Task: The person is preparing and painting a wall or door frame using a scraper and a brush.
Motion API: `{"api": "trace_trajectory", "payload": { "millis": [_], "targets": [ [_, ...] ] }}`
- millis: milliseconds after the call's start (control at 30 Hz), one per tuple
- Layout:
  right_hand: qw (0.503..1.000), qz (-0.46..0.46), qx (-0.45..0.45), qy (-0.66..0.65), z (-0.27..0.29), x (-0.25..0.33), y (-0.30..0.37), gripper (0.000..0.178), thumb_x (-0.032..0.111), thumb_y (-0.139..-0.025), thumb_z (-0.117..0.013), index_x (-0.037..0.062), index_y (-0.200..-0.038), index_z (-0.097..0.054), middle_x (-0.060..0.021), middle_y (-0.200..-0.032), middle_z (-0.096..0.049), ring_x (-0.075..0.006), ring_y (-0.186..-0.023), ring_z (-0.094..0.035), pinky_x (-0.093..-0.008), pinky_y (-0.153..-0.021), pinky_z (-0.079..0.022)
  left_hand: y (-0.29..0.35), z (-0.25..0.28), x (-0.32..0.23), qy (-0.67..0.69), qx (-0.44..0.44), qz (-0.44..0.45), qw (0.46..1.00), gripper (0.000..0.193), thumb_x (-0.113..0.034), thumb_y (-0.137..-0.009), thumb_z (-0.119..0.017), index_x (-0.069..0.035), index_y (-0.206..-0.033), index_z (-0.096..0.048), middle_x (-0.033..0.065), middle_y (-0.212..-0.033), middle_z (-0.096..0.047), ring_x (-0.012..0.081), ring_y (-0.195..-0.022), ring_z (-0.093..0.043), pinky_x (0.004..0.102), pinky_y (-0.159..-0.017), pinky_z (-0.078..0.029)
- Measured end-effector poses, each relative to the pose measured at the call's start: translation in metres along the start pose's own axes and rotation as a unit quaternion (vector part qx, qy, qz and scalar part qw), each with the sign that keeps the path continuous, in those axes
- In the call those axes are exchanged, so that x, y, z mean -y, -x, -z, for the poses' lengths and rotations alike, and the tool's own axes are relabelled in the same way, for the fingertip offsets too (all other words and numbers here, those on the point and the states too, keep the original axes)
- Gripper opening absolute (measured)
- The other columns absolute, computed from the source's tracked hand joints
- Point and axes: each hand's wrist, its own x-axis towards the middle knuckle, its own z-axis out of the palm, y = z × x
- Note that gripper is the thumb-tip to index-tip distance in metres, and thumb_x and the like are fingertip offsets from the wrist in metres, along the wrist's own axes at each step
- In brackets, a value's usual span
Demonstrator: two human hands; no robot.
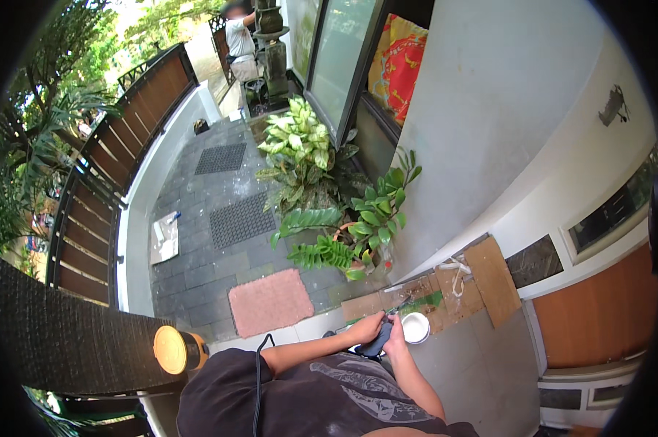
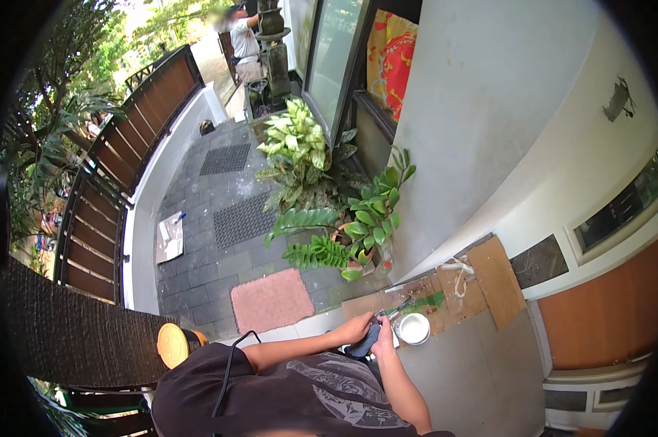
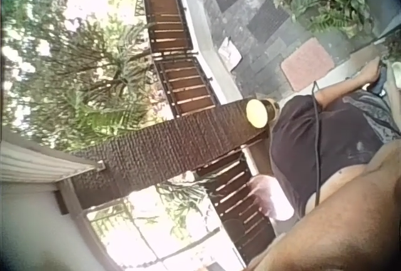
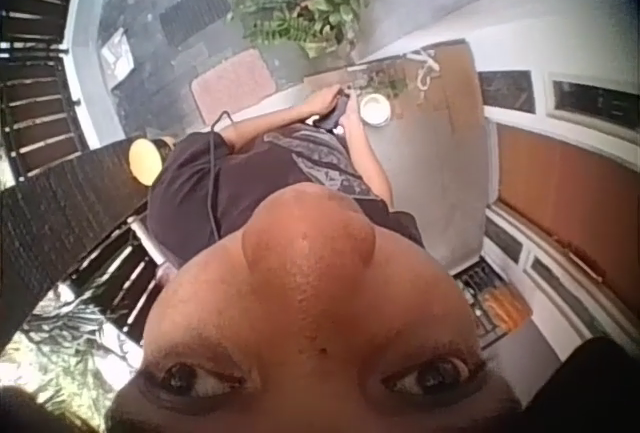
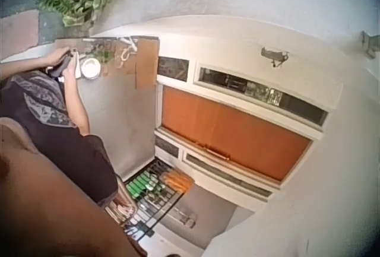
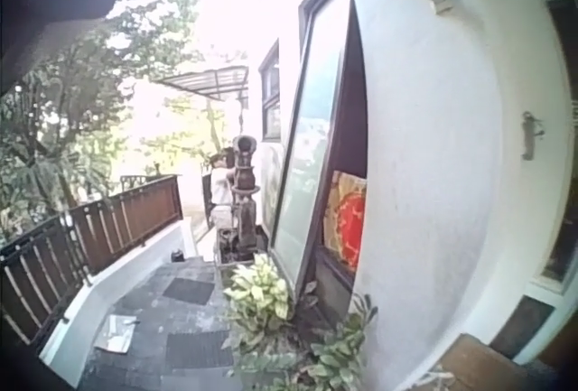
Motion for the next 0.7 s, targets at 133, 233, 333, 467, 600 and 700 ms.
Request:
{"api": "trace_trajectory", "payload": {
  "millis": [133, 233, 333, 467, 600, 700],
  "targets": [
    [0.998, 0.013, -0.016, -0.054, 0.005, 0.009, 0.008, 0.022, 0.036, -0.077, -0.053, 0.0154, -0.084, -0.057, -0.0033, -0.086, -0.062, -0.0237, -0.083, -0.06, -0.0417, -0.08, -0.047, -0.002, -0.005, -0.013, -0.013, 0.008, -0.03, 0.999, 0.019, -0.01, -0.087, -0.04, 0.002, -0.102, -0.043, 0.0309, -0.092, -0.056, 0.0481, -0.089, -0.053, 0.0513, -0.075, -0.042],
    [0.997, 0.015, -0.018, -0.08, 0.021, 0.018, 0.008, 0.023, 0.038, -0.077, -0.053, 0.0162, -0.086, -0.056, -0.0023, -0.086, -0.061, -0.0227, -0.084, -0.059, -0.0416, -0.08, -0.046, -0.003, -0.015, -0.029, -0.012, 0.004, -0.047, 0.999, 0.018, -0.009, -0.087, -0.04, 0.002, -0.1, -0.043, 0.0311, -0.091, -0.056, 0.0485, -0.089, -0.053, 0.0512, -0.075, -0.041],
    [0.996, 0.011, -0.023, -0.082, 0.041, 0.027, 0.006, 0.025, 0.039, -0.077, -0.054, 0.0164, -0.087, -0.055, -0.0015, -0.087, -0.06, -0.0214, -0.086, -0.058, -0.041, -0.081, -0.045, -0.005, -0.027, -0.044, -0.017, -0.005, -0.048, 0.999, 0.018, -0.009, -0.086, -0.041, 0.003, -0.099, -0.043, 0.0314, -0.09, -0.055, 0.0489, -0.088, -0.052, 0.051, -0.075, -0.041],
    [0.997, -0.004, -0.006, -0.079, 0.049, 0.051, 0.021, 0.028, 0.041, -0.078, -0.053, 0.0161, -0.091, -0.053, -0.0018, -0.09, -0.058, -0.0214, -0.088, -0.057, -0.0405, -0.082, -0.044, -0.011, -0.046, -0.058, -0.018, -0.034, -0.049, 0.998, 0.017, -0.008, -0.085, -0.041, 0.003, -0.098, -0.043, 0.031, -0.09, -0.055, 0.0489, -0.089, -0.051, 0.05, -0.076, -0.041],
    [0.997, -0.02, 0.006, -0.068, 0.054, 0.072, 0.04, 0.03, 0.041, -0.078, -0.053, 0.0153, -0.093, -0.053, -0.0032, -0.091, -0.059, -0.0227, -0.087, -0.058, -0.0413, -0.081, -0.045, -0.015, -0.06, -0.073, -0.019, -0.053, -0.041, 0.998, 0.017, -0.007, -0.085, -0.042, 0.002, -0.099, -0.043, 0.0306, -0.091, -0.054, 0.0487, -0.089, -0.051, 0.0501, -0.077, -0.041],
    [0.998, -0.004, 0.01, -0.066, 0.071, 0.078, 0.045, 0.028, 0.039, -0.077, -0.052, 0.0145, -0.092, -0.054, -0.0048, -0.089, -0.061, -0.0232, -0.084, -0.059, -0.0415, -0.08, -0.046, -0.018, -0.078, -0.081, -0.019, -0.073, -0.031, 0.997, 0.018, -0.009, -0.085, -0.042, 0.002, -0.1, -0.042, 0.0303, -0.09, -0.054, 0.0487, -0.09, -0.051, 0.0503, -0.077, -0.041]
  ]
}}
